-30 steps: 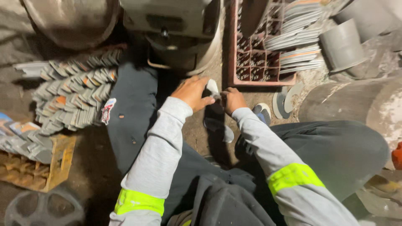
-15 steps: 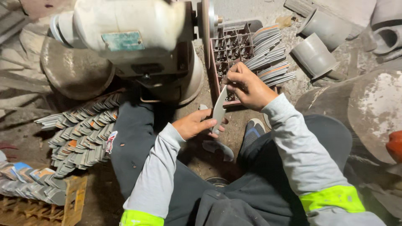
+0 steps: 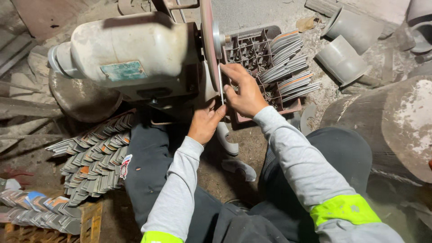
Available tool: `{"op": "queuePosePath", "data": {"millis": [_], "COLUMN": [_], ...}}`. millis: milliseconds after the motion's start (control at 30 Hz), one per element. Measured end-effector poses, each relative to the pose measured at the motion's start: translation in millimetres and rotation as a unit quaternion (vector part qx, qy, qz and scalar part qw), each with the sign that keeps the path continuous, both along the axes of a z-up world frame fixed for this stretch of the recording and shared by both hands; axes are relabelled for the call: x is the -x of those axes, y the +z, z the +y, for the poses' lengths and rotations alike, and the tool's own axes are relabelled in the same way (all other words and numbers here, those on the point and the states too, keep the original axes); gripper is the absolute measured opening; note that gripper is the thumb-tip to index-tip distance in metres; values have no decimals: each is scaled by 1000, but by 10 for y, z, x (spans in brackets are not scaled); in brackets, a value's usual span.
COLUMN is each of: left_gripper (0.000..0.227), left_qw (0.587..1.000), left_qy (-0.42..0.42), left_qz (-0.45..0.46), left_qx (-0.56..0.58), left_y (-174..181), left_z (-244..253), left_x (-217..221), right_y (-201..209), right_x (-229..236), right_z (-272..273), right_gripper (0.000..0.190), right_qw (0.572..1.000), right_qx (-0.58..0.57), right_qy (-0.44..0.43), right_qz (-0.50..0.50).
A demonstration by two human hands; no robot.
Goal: The person sits on the floor and repeatedly picks up small metal pieces from a crate, then grinds their edges against a bench grinder. After grinding, the person places the pieces back into the crate.
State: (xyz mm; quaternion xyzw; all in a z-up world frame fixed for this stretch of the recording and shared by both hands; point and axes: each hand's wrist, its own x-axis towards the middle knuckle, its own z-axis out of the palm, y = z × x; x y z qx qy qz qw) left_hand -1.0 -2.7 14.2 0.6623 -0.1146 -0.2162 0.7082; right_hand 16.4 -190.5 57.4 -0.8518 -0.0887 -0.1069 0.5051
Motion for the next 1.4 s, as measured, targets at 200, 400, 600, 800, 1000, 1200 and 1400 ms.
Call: {"op": "queuePosePath", "data": {"millis": [200, 400, 600, 800, 1000, 1200, 1400], "left_gripper": [47, 49, 64, 54, 38, 30, 33], "left_qw": [1000, 997, 929, 966, 990, 990, 990], "left_qy": [-9, 10, 40, 7, -40, 17, -32], "left_qz": [-10, 15, -265, -177, 70, 111, 122], "left_qx": [5, 79, -255, -190, 120, 85, 70], "left_y": [-2, 50, 243, 262, 118, 92, 106], "left_z": [-11, -23, 132, 74, 5, -94, 43], "left_x": [-25, 456, 650, 507, 60, -218, 46], "right_y": [-9, 191, 327, 261, -75, -323, -100], "right_x": [-94, 386, 759, 612, 27, -366, -36], "right_z": [-11, -28, -259, -166, -46, -73, 35], "right_gripper": [55, 55, 49, 55, 65, 55, 65], "right_qw": [998, 997, 942, 976, 998, 997, 997], "right_qx": [55, 67, -239, -155, 48, 79, 77], "right_qy": [-15, 24, 114, 75, 41, -1, 0], "right_qz": [-15, -9, 208, 134, -5, -6, 17]}}
